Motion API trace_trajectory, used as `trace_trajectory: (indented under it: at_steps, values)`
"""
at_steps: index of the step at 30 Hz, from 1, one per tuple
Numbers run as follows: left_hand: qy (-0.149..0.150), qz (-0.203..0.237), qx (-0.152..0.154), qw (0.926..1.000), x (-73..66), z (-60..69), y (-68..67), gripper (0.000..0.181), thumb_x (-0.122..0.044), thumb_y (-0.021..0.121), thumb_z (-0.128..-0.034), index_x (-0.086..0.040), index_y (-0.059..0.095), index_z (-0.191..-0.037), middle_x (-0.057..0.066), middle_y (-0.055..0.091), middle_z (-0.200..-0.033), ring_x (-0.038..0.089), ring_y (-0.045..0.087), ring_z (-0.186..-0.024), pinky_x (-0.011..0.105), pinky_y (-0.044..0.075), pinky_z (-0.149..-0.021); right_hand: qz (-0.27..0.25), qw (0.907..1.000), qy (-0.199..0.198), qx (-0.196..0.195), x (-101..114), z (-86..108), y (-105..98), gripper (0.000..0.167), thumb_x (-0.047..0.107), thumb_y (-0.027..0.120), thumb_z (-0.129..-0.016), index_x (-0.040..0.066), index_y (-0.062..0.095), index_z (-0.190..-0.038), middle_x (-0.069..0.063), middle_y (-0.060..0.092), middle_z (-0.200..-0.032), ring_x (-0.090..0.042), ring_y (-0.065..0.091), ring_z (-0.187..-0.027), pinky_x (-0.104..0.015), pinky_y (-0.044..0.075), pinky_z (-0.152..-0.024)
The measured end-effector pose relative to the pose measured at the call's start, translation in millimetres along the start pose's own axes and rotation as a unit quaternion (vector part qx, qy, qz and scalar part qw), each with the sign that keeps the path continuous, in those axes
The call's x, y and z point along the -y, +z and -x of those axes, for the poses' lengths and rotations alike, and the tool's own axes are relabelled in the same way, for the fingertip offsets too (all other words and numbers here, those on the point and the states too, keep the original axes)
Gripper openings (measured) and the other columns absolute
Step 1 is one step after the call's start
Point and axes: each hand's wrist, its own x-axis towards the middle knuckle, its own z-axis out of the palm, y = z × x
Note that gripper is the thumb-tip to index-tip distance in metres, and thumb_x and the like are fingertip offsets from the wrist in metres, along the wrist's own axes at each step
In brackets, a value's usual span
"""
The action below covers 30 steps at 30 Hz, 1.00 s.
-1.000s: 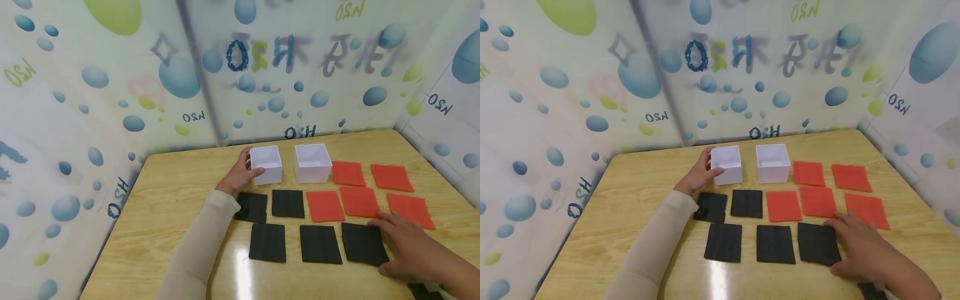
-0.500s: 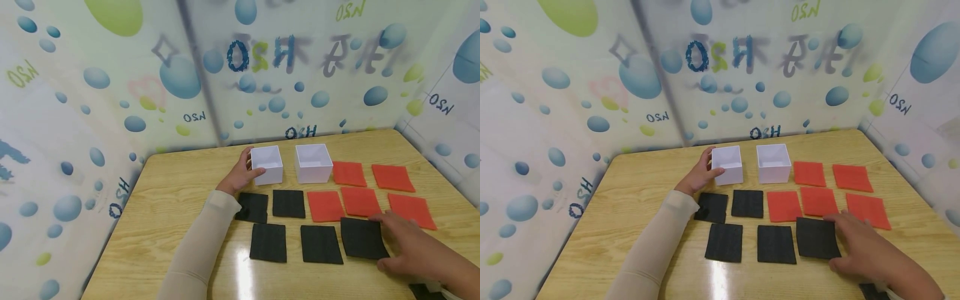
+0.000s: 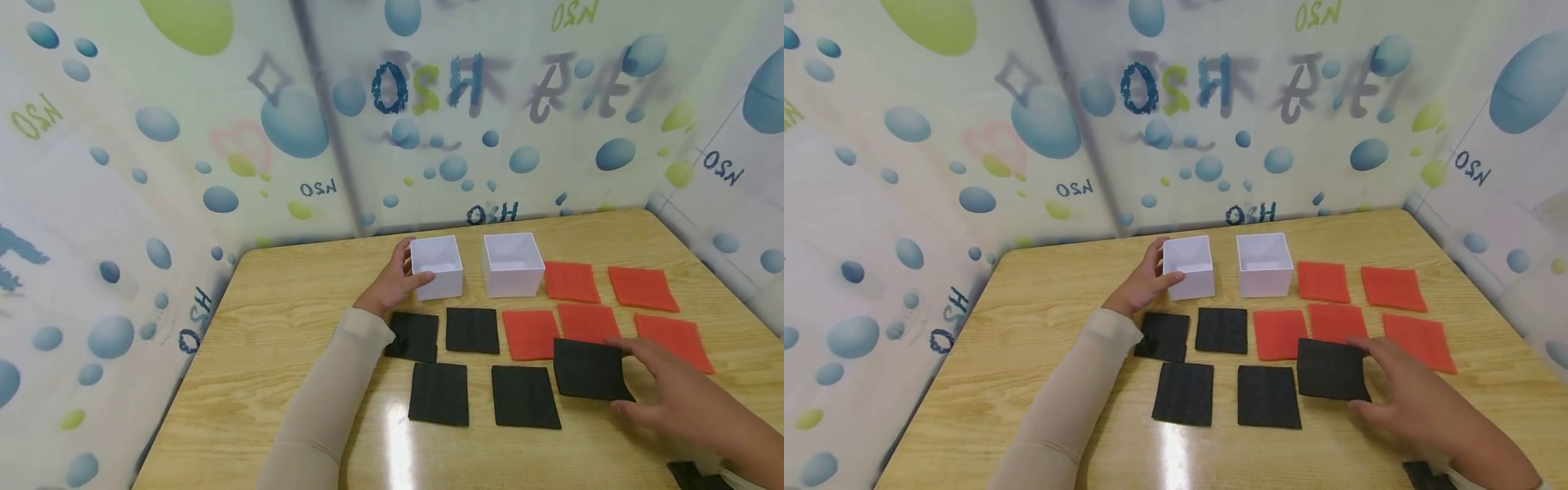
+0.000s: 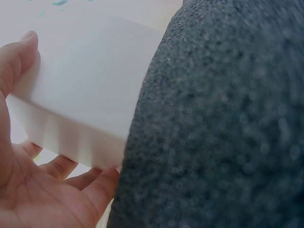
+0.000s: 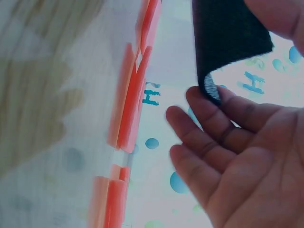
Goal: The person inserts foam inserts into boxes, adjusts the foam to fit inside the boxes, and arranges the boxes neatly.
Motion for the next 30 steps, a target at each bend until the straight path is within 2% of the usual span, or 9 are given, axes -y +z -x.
trace_trajectory:
  at_steps: [3,7,9,14,16,20,21,25,30]
  values:
    - [0.004,0.0,0.0,1.0,1.0,0.0,-0.5,0.089,-0.023,0.076,-0.0996,-0.029,0.014,-0.164,0.011,0.023,-0.172,0.037,0.022,-0.161,0.053,0.028,-0.127,-0.01,0.9997,-0.012,-0.018,-0.1,-1.0,0.1,0.098,0.034,0.097,-0.074,-0.001,0.046,-0.151,-0.028,0.054,-0.144,-0.052,0.054,-0.124,-0.072,0.05,-0.09]
    - [0.012,-0.001,0.002,0.9999,1.0,0.0,-1.2,0.088,-0.022,0.075,-0.0998,-0.029,0.015,-0.163,0.012,0.024,-0.171,0.037,0.022,-0.161,0.053,0.026,-0.128,-0.015,0.9985,-0.031,-0.042,0.9,-2.9,-0.9,0.099,0.031,0.097,-0.075,0.0,0.046,-0.153,-0.024,0.059,-0.139,-0.048,0.06,-0.118,-0.054,0.056,-0.086]
    - [0.015,0.0,0.005,0.9999,0.7,-0.3,-1.0,0.087,-0.022,0.075,-0.1001,-0.028,0.015,-0.163,0.012,0.026,-0.17,0.037,0.023,-0.16,0.053,0.027,-0.127,-0.019,0.9979,-0.032,-0.053,2.8,-2.9,-2.0,0.099,0.031,0.098,-0.074,0.002,0.047,-0.154,-0.021,0.061,-0.136,-0.043,0.061,-0.114,-0.041,0.058,-0.081]
    - [0.014,0.002,0.007,0.9999,0.2,-0.3,-0.2,0.086,-0.022,0.075,-0.1,-0.027,0.016,-0.163,0.011,0.029,-0.168,0.035,0.027,-0.159,0.052,0.028,-0.127,-0.029,0.9955,-0.044,-0.079,10.3,-4.1,-6.5,0.098,0.029,0.1,-0.072,0.008,0.05,-0.154,-0.015,0.065,-0.131,-0.031,0.06,-0.11,-0.012,0.047,-0.08]
    - [0.012,0.003,0.003,0.9999,0.7,-0.3,-0.2,0.086,-0.022,0.075,-0.0998,-0.027,0.016,-0.162,0.011,0.029,-0.168,0.035,0.027,-0.159,0.051,0.027,-0.128,-0.032,0.9944,-0.056,-0.083,14.1,-6.8,-9.2,0.098,0.027,0.099,-0.072,0.011,0.049,-0.155,-0.015,0.064,-0.133,-0.03,0.059,-0.118,-0.003,0.039,-0.085]
    - [0.01,0.004,0.001,0.9999,0.7,-0.4,-0.1,0.086,-0.021,0.075,-0.0997,-0.027,0.017,-0.162,0.011,0.029,-0.168,0.035,0.026,-0.159,0.051,0.027,-0.128,-0.029,0.9916,-0.085,-0.092,22.3,-17.1,-15.2,0.099,0.025,0.1,-0.072,0.014,0.049,-0.156,-0.016,0.061,-0.14,-0.034,0.059,-0.123,0.001,0.035,-0.091]
    - [0.011,0.005,0.002,0.9999,0.4,-0.3,0.0,0.086,-0.021,0.075,-0.0997,-0.027,0.017,-0.162,0.011,0.028,-0.168,0.035,0.026,-0.159,0.051,0.027,-0.128,-0.031,0.991,-0.09,-0.094,24.0,-20.2,-16.9,0.099,0.025,0.1,-0.071,0.014,0.05,-0.156,-0.016,0.06,-0.142,-0.034,0.059,-0.124,0.004,0.029,-0.092]
    - [0.009,0.006,0.004,0.9999,-0.6,0.2,0.5,0.087,-0.021,0.076,-0.0997,-0.026,0.016,-0.163,0.011,0.027,-0.169,0.035,0.024,-0.16,0.051,0.026,-0.128,-0.032,0.9893,-0.106,-0.095,30.0,-32.2,-22.4,0.094,0.024,0.1,-0.071,0.009,0.053,-0.152,-0.015,0.062,-0.141,-0.027,0.062,-0.12,0.004,0.03,-0.093]
    - [0.001,0.006,0.002,1.0,0.1,0.1,0.2,0.09,-0.024,0.077,-0.0988,-0.028,0.014,-0.164,0.01,0.025,-0.171,0.034,0.022,-0.161,0.05,0.025,-0.129,-0.074,0.9875,-0.115,-0.078,36.3,-46.2,-29.3,0.089,0.018,0.098,-0.075,0.007,0.053,-0.151,-0.016,0.06,-0.142,-0.028,0.06,-0.12,0.004,0.03,-0.095]
